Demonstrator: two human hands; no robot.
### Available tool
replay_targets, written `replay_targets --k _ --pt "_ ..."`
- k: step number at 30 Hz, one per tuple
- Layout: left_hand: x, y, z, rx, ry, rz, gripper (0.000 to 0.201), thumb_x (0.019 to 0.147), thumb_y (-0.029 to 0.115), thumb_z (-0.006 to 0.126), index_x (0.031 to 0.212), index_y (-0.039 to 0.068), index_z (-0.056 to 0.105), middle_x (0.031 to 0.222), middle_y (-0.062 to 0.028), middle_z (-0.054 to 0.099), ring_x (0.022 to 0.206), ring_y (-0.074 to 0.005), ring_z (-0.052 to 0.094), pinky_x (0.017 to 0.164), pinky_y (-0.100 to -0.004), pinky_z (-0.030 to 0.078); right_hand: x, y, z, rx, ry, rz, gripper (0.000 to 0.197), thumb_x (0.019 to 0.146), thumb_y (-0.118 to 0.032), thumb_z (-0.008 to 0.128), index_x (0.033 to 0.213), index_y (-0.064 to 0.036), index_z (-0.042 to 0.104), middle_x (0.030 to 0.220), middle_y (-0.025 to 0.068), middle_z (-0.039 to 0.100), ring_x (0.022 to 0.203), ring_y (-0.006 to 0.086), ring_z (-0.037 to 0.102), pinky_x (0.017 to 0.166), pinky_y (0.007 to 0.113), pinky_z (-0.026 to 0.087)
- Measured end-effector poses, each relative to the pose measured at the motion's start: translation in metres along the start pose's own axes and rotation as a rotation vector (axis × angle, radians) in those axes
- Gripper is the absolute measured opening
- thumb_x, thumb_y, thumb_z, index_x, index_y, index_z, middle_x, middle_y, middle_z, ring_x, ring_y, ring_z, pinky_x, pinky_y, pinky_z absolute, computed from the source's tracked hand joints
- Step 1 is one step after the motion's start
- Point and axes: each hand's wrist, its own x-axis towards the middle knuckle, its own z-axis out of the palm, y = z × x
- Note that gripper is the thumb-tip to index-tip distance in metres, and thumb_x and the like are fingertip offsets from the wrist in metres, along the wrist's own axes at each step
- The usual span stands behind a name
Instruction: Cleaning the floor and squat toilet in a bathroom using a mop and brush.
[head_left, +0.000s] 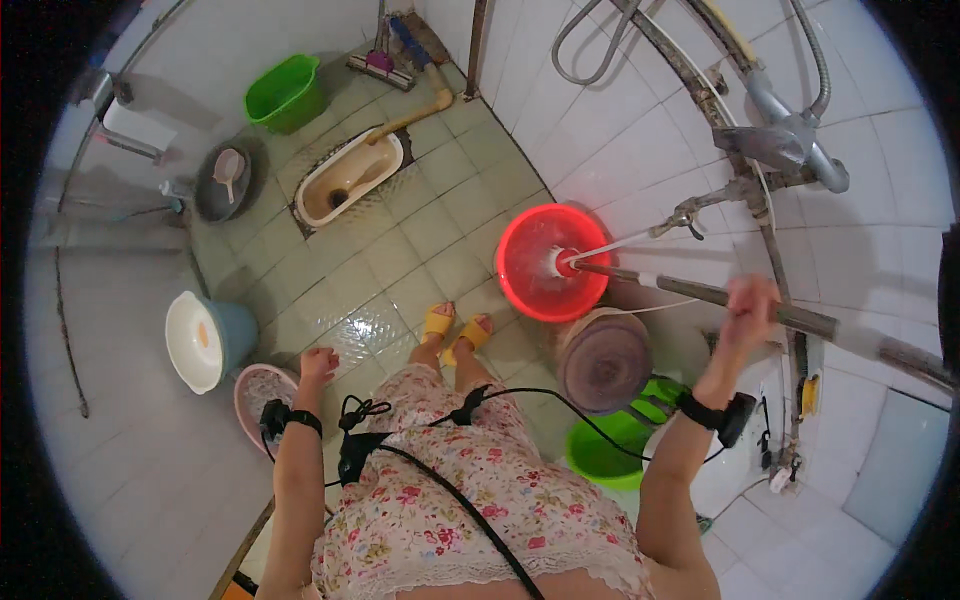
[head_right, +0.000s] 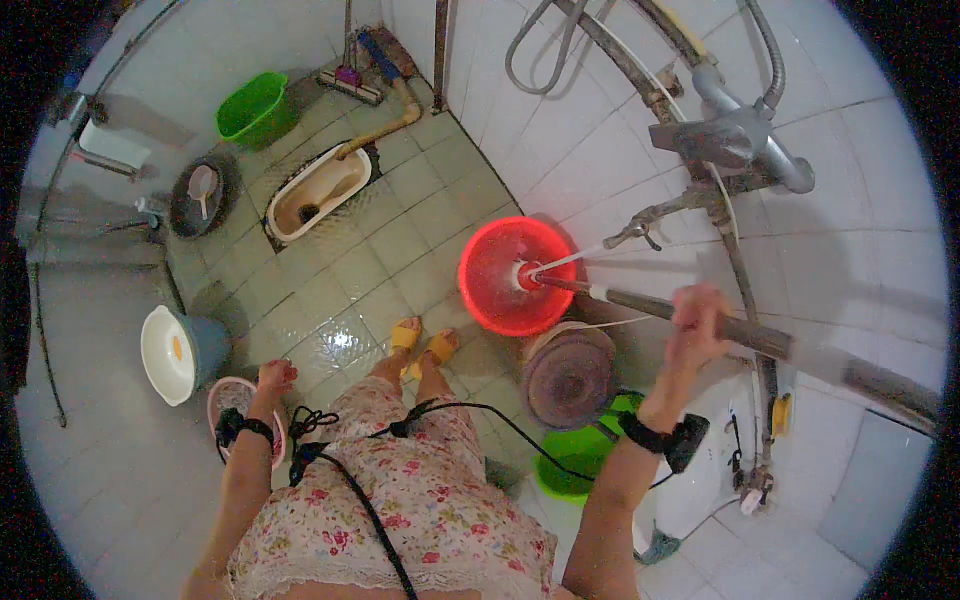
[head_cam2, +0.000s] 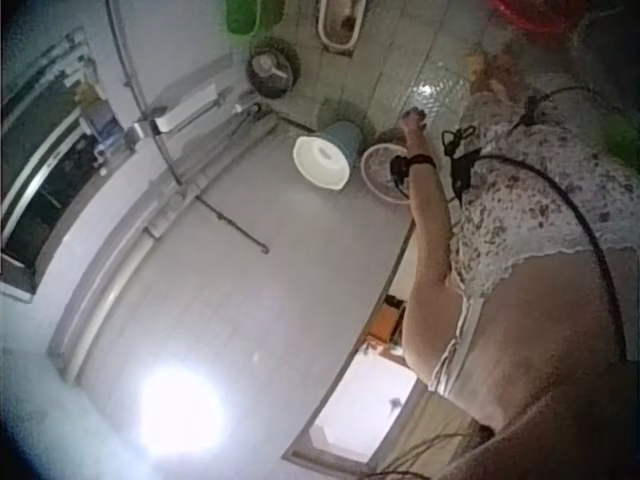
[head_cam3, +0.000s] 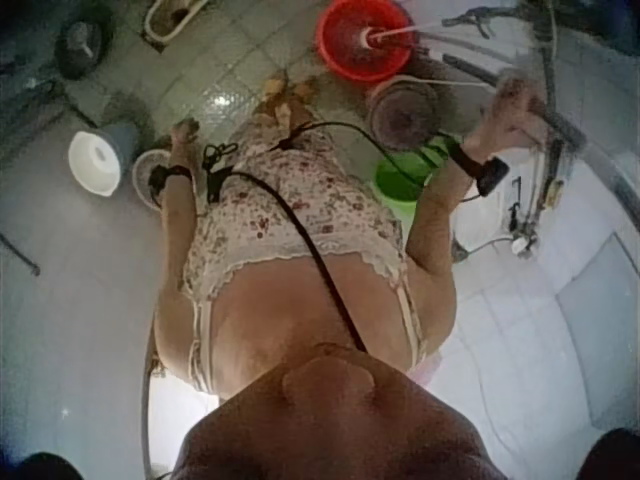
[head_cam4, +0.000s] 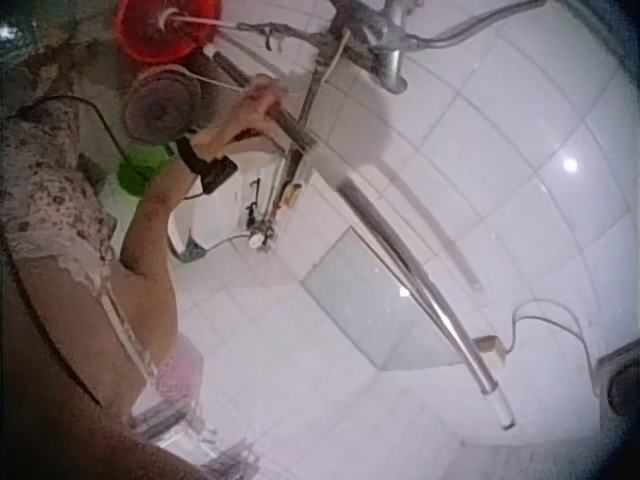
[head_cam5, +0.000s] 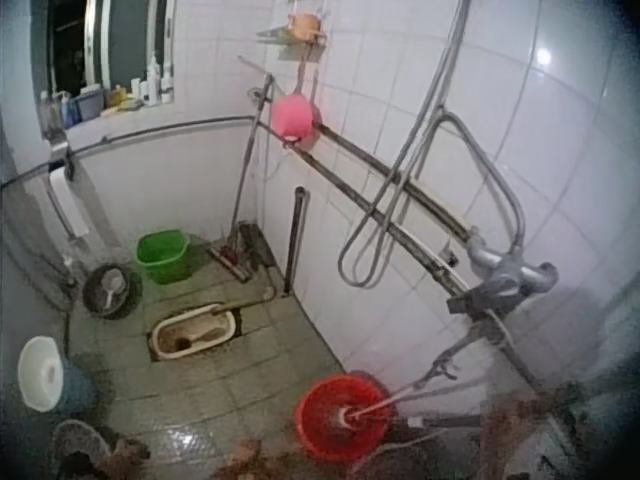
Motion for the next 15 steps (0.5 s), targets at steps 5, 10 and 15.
replay_targets --k 5,10,15 --pt "-0.005 -0.018 -0.007 -0.012 -0.019 0.081 0.019 0.073 0.019 0.054 0.079 0.001 0.054 0.066 -0.0067 0.057 0.056 -0.0157 0.054 0.04 -0.0275 0.037 -0.023 0.101 -0.012 -0.102 0.121 0.138 0.022 0.079 -0.011 0.055 0.059 -0.0048 0.046 0.052 0.0026 0.045 0.048 0.012 0.042 0.051 0.029 0.039" --pt "-0.004 -0.023 -0.011 0.064 0.048 0.024 0.014 0.074 0.017 0.051 0.074 0.002 0.052 0.062 -0.006 0.056 0.049 -0.0154 0.052 0.037 -0.0277 0.035 -0.084 0.2 -0.029 -0.543 0.33 0.28 0.024 0.082 -0.016 0.052 0.065 0.0006 0.053 0.063 0.0087 0.057 0.06 0.0161 0.052 0.061 0.029 0.043" --pt "-0.008 -0.033 -0.021 -0.128 0.07 0.067 0.013 0.074 0.016 0.051 0.075 0.003 0.051 0.064 -0.006 0.056 0.049 -0.0152 0.052 0.037 -0.0266 0.034 -0.092 0.18 -0.025 -0.717 0.063 0.399 0.024 0.081 -0.013 0.049 0.063 0.0014 0.056 0.069 0.0069 0.06 0.069 0.015 0.054 0.069 0.029 0.042"
